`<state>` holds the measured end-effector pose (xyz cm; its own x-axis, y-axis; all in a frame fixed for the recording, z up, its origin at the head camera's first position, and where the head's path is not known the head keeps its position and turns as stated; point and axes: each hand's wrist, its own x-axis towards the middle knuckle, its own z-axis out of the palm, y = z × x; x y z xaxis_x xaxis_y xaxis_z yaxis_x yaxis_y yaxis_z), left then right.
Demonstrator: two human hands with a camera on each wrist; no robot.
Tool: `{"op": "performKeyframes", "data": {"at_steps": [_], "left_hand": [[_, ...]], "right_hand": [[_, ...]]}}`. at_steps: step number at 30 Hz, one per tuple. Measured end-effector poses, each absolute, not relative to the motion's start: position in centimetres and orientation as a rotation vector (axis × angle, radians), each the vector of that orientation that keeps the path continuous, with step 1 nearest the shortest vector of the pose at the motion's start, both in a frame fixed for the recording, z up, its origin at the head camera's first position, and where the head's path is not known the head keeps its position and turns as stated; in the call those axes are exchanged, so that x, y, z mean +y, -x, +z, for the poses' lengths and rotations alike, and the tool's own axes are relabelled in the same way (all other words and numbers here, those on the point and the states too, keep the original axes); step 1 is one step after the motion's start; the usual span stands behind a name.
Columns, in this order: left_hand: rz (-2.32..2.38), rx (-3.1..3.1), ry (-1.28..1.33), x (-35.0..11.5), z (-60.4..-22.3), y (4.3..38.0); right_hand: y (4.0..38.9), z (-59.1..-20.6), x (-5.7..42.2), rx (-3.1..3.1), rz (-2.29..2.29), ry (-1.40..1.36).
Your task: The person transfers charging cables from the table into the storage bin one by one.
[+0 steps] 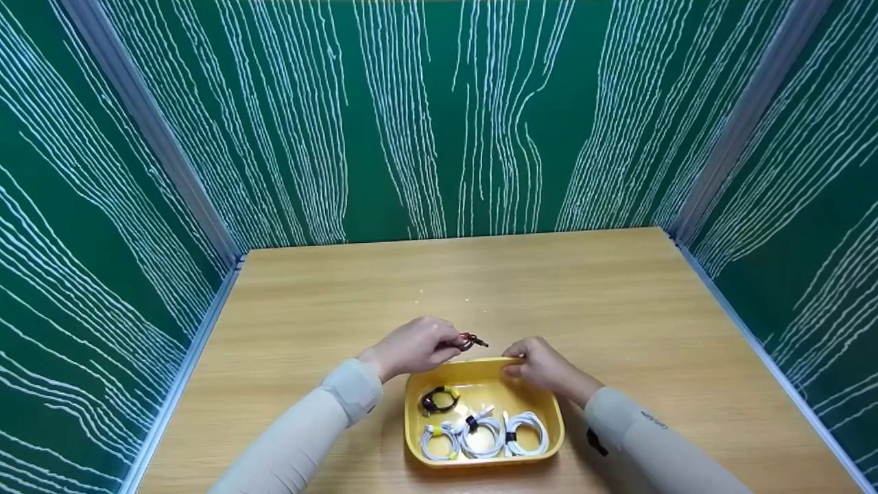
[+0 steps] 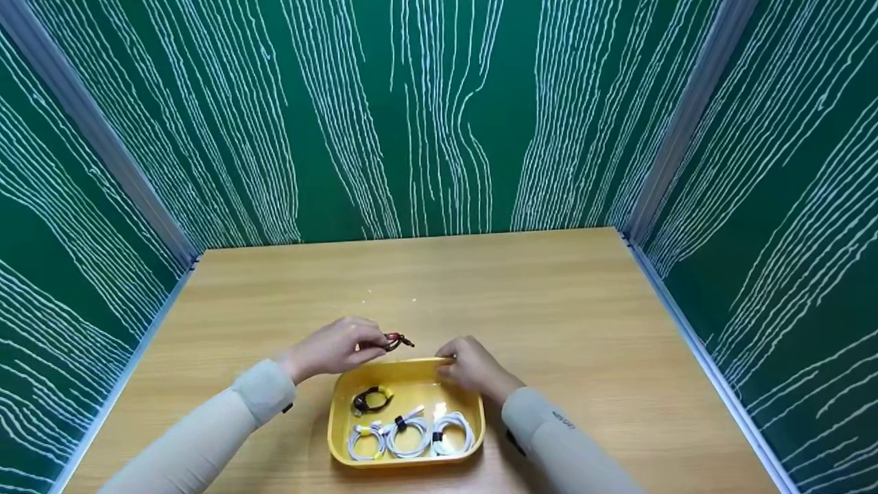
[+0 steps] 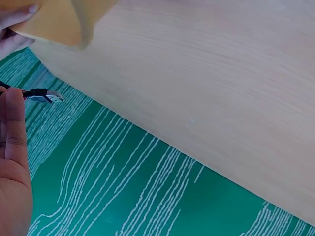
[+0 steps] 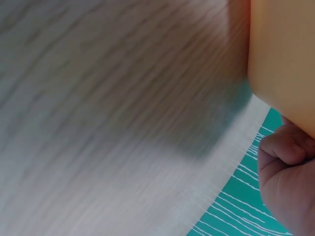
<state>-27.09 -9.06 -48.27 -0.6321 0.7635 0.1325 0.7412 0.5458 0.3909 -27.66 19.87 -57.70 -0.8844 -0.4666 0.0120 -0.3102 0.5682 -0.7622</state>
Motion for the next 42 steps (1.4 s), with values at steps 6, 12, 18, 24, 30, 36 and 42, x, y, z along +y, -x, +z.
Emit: {"op": "performKeyframes", "data": {"at_steps": [6, 12, 18, 24, 30, 36, 42], "left_hand": [[0.701, 2.658, -1.247, -8.7, -48.0, 26.7], [0.719, 2.606, -1.249, -8.1, -48.1, 26.5], [0.72, 2.545, -1.271, -7.5, -47.8, 26.1], [0.708, 2.503, -1.281, -6.9, -47.9, 25.6], [0.686, 2.462, -1.294, -6.2, -48.3, 25.1], [0.6, 2.452, -1.342, -5.6, -49.1, 25.0], [0.509, 2.47, -1.341, -5.1, -50.2, 25.2]], "right_hand": [[27.6, -57.6, 19.8, 2.598, -1.221, 0.645], [27.8, -57.9, 19.9, 2.629, -1.226, 0.761], [27.9, -57.9, 19.9, 2.632, -1.234, 0.776], [28.0, -58.0, 19.9, 2.644, -1.227, 0.777], [27.9, -57.9, 19.9, 2.614, -1.243, 0.754], [27.9, -57.9, 20.0, 2.611, -1.235, 0.739], [27.9, -58.1, 19.8, 2.615, -1.241, 0.754]]}}
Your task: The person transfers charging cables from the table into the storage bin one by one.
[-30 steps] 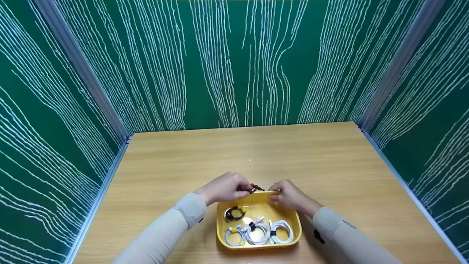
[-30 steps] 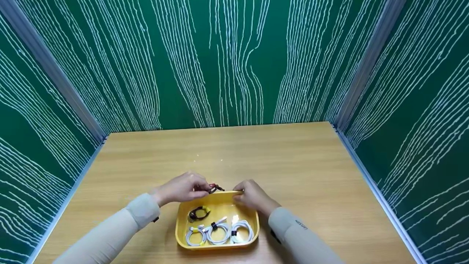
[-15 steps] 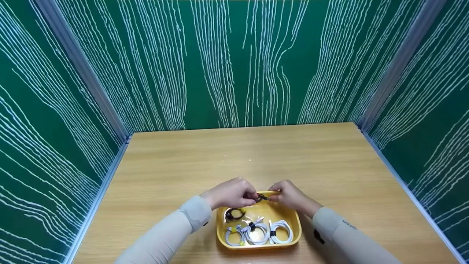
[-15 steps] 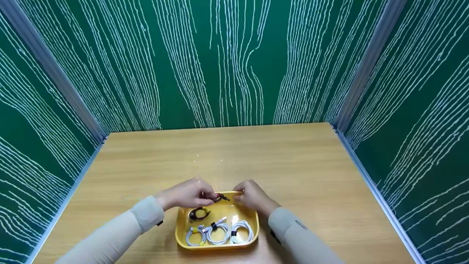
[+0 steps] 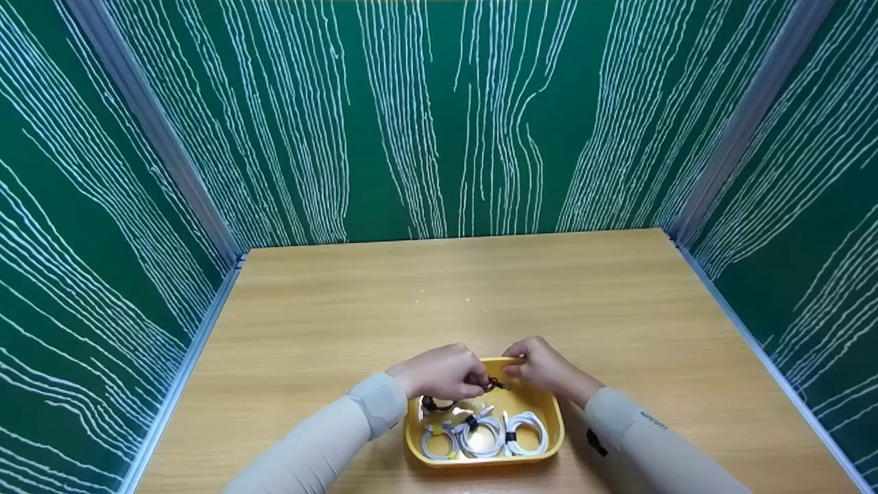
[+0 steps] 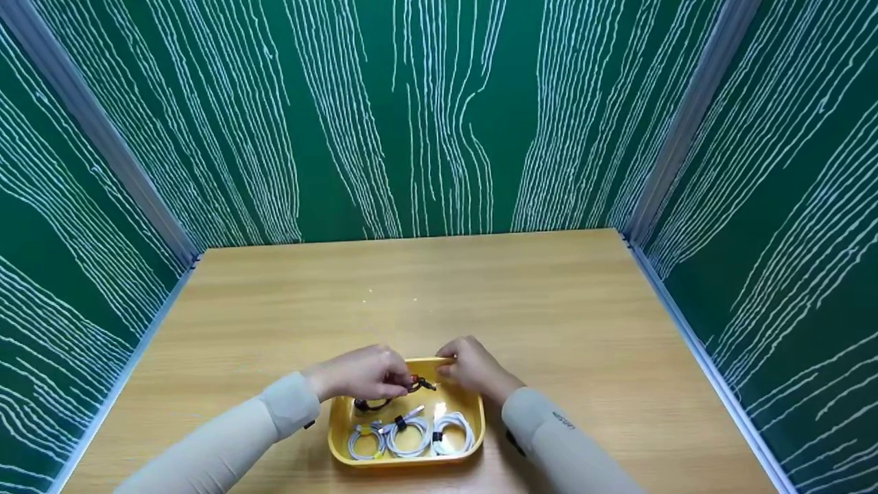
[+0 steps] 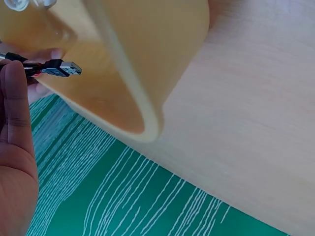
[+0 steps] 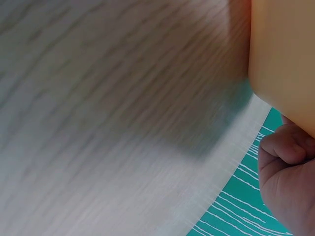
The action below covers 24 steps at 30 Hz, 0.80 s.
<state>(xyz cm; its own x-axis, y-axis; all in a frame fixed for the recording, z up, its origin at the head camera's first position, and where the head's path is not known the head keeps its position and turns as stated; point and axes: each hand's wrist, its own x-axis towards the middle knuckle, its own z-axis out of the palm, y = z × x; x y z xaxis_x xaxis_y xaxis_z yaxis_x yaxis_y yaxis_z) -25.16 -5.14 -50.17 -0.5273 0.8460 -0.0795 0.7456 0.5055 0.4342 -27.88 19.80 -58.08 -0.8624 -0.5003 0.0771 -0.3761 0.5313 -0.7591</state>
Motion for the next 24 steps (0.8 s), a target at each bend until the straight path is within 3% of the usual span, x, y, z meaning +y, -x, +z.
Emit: {"op": "performKeyframes", "data": {"at_steps": [24], "left_hand": [[0.378, 2.524, -1.356, -3.8, -51.4, 25.4]], "right_hand": [[27.7, -57.8, 19.8, 2.621, -1.243, 0.725]]}}
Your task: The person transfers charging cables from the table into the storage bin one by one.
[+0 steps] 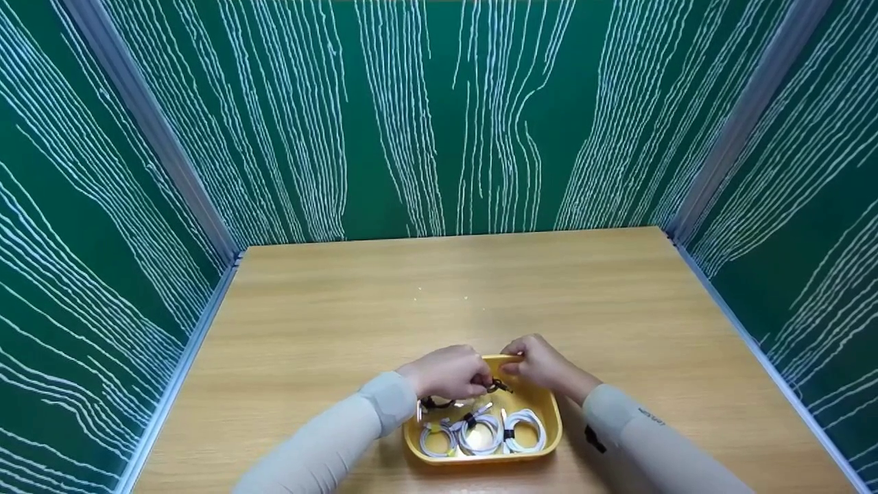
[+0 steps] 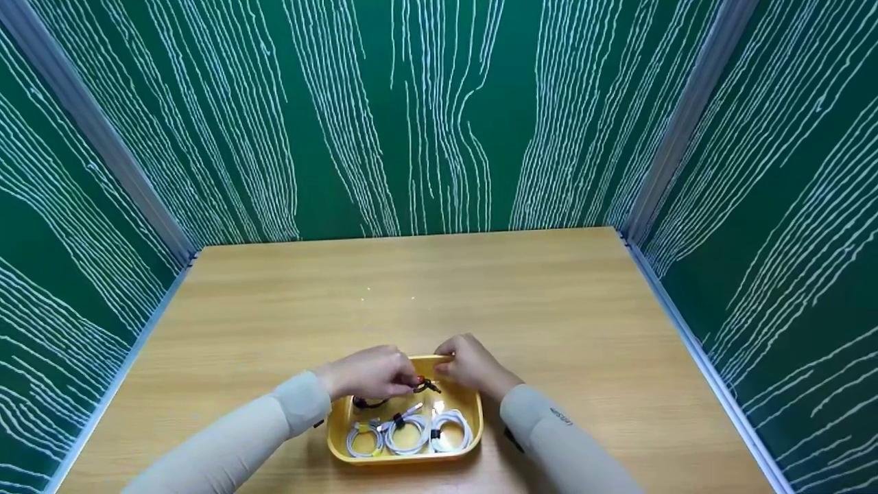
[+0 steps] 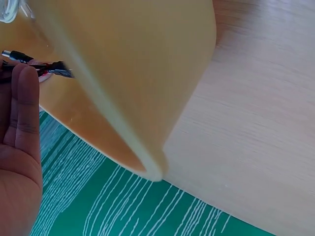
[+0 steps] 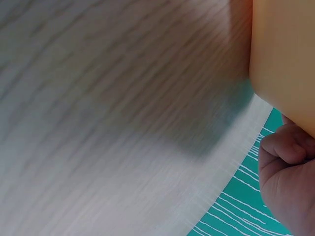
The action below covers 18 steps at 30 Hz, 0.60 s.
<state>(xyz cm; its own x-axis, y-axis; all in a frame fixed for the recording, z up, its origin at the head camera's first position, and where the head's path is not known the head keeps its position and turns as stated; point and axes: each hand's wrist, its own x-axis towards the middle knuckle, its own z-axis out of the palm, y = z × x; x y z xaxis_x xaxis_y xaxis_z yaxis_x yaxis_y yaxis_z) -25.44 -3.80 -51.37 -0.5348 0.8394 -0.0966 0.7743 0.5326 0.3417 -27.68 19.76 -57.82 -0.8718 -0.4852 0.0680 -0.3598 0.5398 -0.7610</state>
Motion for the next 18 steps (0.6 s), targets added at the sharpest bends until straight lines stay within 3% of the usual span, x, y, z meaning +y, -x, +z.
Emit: {"op": "performKeyframes", "data": {"at_steps": [18], "left_hand": [[0.195, 2.574, -1.524, -2.8, -52.41, 25.5]], "right_hand": [[27.74, -57.72, 19.75, 2.598, -1.217, 0.667]]}}
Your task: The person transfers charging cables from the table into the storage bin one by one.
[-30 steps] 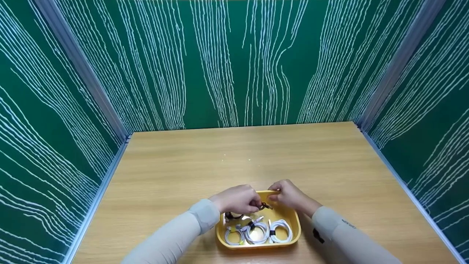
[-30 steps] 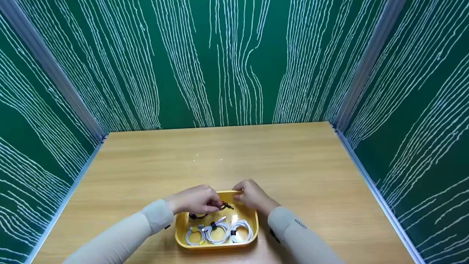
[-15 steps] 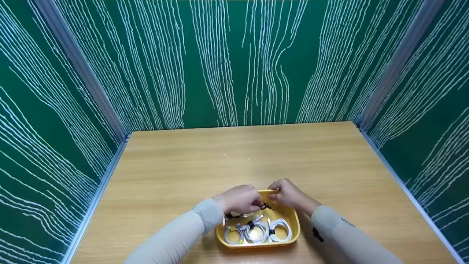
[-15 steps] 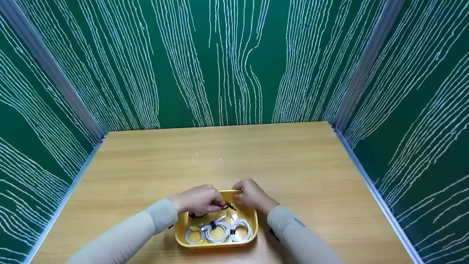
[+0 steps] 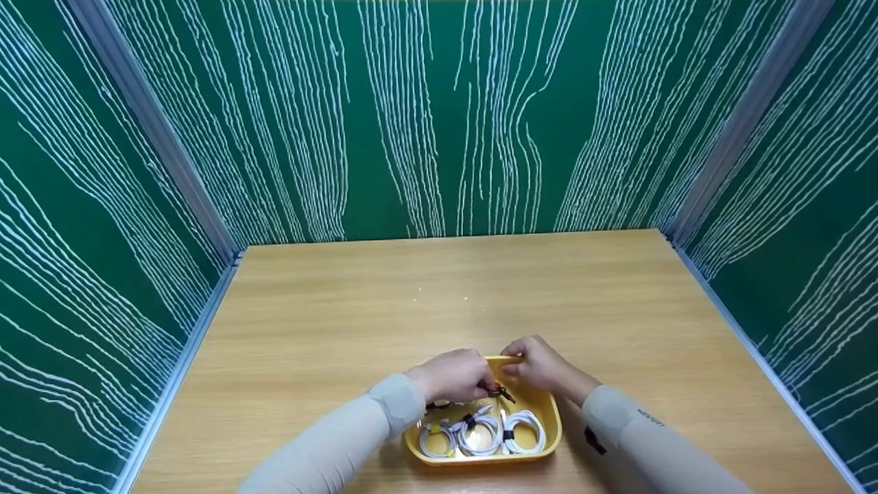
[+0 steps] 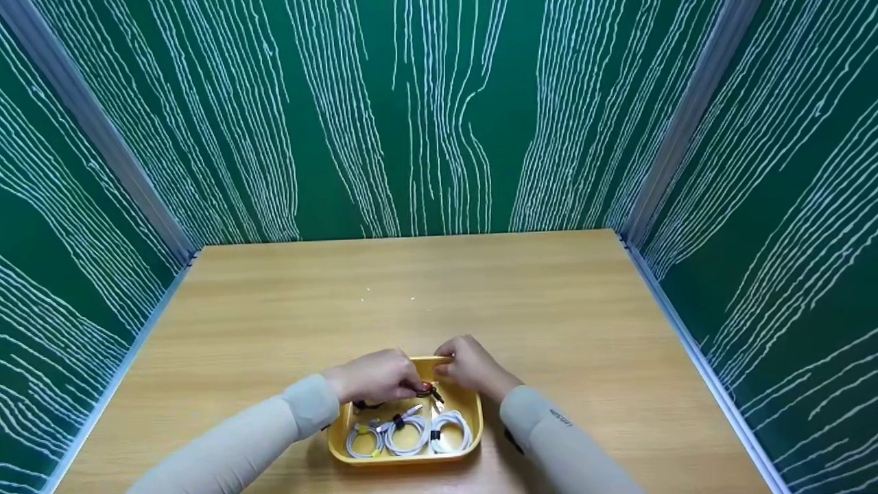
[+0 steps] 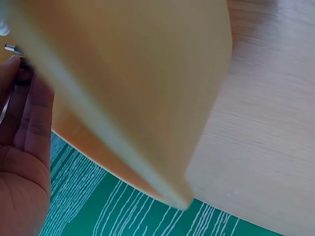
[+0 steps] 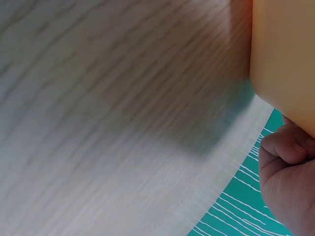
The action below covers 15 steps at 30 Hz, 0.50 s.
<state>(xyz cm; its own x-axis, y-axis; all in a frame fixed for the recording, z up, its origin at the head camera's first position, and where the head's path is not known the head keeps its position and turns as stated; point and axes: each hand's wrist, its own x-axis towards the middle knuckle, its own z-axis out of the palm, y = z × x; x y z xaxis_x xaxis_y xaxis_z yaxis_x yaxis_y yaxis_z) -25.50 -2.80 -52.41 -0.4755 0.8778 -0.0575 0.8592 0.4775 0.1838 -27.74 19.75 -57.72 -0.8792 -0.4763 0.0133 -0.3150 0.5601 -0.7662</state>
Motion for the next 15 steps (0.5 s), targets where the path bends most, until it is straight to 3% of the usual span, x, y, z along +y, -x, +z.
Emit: {"op": "performKeyframes", "data": {"at_steps": [15], "left_hand": [[0.387, 2.55, -1.303, -2.52, -53.0, 25.78]], "right_hand": [[27.75, -57.72, 19.8, 2.58, -1.233, 0.708]]}}
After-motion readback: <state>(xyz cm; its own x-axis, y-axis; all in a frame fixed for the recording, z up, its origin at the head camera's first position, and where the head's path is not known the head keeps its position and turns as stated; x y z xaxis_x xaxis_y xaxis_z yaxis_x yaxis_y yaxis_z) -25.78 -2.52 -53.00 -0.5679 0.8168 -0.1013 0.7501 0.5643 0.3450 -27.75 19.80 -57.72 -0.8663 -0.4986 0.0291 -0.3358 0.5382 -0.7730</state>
